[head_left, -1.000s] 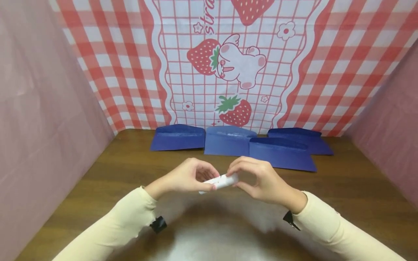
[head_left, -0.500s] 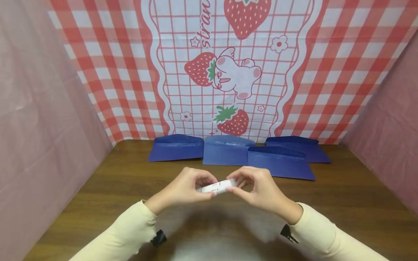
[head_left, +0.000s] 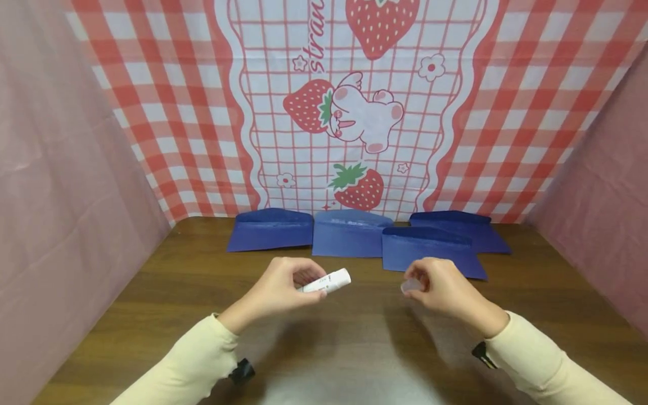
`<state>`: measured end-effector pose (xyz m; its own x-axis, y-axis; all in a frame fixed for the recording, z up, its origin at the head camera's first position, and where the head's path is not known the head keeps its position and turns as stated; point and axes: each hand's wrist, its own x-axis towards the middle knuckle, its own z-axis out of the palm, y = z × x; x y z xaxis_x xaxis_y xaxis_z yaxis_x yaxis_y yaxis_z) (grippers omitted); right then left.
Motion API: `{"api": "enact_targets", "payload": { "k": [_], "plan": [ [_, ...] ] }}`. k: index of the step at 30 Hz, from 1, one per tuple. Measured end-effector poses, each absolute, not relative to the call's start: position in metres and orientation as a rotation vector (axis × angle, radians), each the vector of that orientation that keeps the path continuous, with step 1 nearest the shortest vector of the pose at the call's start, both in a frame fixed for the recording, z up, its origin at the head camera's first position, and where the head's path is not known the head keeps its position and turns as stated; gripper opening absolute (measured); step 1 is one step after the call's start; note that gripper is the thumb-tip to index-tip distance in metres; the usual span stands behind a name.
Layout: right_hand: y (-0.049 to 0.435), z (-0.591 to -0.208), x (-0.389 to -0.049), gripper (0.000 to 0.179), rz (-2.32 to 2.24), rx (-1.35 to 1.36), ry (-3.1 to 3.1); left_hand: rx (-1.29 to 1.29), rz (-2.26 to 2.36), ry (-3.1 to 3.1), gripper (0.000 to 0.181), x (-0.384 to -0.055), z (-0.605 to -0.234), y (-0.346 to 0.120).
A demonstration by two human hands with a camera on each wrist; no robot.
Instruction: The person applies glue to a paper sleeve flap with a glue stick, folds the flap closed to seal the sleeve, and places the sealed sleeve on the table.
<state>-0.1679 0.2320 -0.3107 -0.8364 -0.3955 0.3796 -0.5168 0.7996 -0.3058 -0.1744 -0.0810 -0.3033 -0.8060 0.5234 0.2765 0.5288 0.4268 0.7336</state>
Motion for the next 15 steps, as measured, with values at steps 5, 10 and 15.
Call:
{"api": "enact_targets", "payload": {
  "k": [5, 10, 15],
  "plan": [
    [0.27, -0.328, -0.183, 0.019, 0.368, 0.606, -2.898, -0.953, -1.418, -2.654, 0.021, -0.176, -0.299, -0.085],
    [0.292, -0.341, -0.186, 0.026, 0.305, 0.532, -2.995, -0.981, -1.401, -2.64, 0.023, -0.176, -0.297, -0.086],
    [0.297, -0.348, -0.181, 0.029, 0.311, 0.521, -3.003, -0.961, -1.385, -2.646, 0.024, -0.174, -0.297, -0.088]
  ]
}}
